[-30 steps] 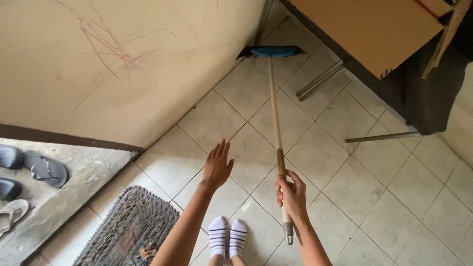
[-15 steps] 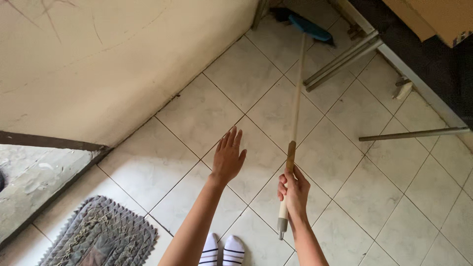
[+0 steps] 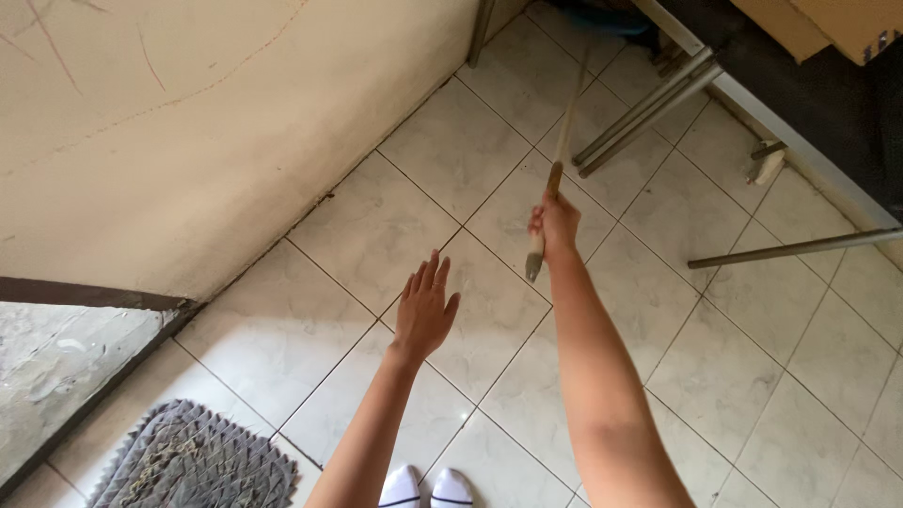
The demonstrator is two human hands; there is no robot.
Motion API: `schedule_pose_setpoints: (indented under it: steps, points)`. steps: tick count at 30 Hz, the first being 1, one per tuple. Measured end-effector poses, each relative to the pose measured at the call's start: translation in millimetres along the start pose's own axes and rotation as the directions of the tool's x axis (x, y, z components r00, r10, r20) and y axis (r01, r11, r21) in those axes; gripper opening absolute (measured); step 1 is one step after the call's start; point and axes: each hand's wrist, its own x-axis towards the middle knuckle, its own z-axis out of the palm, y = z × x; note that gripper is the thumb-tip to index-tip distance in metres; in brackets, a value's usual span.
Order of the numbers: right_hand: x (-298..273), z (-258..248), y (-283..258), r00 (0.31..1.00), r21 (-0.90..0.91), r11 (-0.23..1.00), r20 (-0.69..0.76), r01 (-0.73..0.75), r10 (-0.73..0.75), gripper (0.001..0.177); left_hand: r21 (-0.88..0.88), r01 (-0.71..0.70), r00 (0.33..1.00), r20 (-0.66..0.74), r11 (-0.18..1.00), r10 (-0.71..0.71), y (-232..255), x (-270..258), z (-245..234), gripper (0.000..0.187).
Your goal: The person sweeps the tiled floor using a broom, pushing a small piece of trash across the room and towards an open doorway.
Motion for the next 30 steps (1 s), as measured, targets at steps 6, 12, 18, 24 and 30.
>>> schedule_pose_setpoints:
  steps: [6, 12, 18, 24, 30]
  points:
    - [-231.3, -120.8, 75.4, 0.982, -0.308, 0.934, 0.008, -0.179, 0.19, 0.034, -0.053, 0.06, 0.996, 0.067, 0.997, -0.056, 9.9, -55.5, -33.0, 0.067]
    - [-334.2, -149.0, 1.6, 0.868, -0.415, 0.762, -0.219, -0.497, 0.446, 0.028, -0.027, 0.124, 0.973, 0.2, 0.992, -0.117, 37.1, -82.1, -70.4, 0.068]
    - [-370.4, -150.7, -53.1, 0.891, -0.387, 0.802, -0.204, -0.454, 0.406, 0.037, 0.057, 0.153, 0.951, 0.263, 0.987, -0.163, 64.0, -97.7, -137.4, 0.068]
    - [-338.1, -124.9, -81.6, 0.955, -0.305, 0.906, -0.049, -0.292, 0.292, 0.055, 0.161, 0.193, 0.92, 0.312, 0.968, -0.235, 87.0, -116.1, -196.9, 0.07]
    - [-402.1, -171.7, -69.4, 0.923, -0.36, 0.853, -0.067, -0.378, 0.38, 0.057, 0.133, 0.136, 0.951, 0.258, 0.982, -0.167, 119.4, -143.1, -237.1, 0.069]
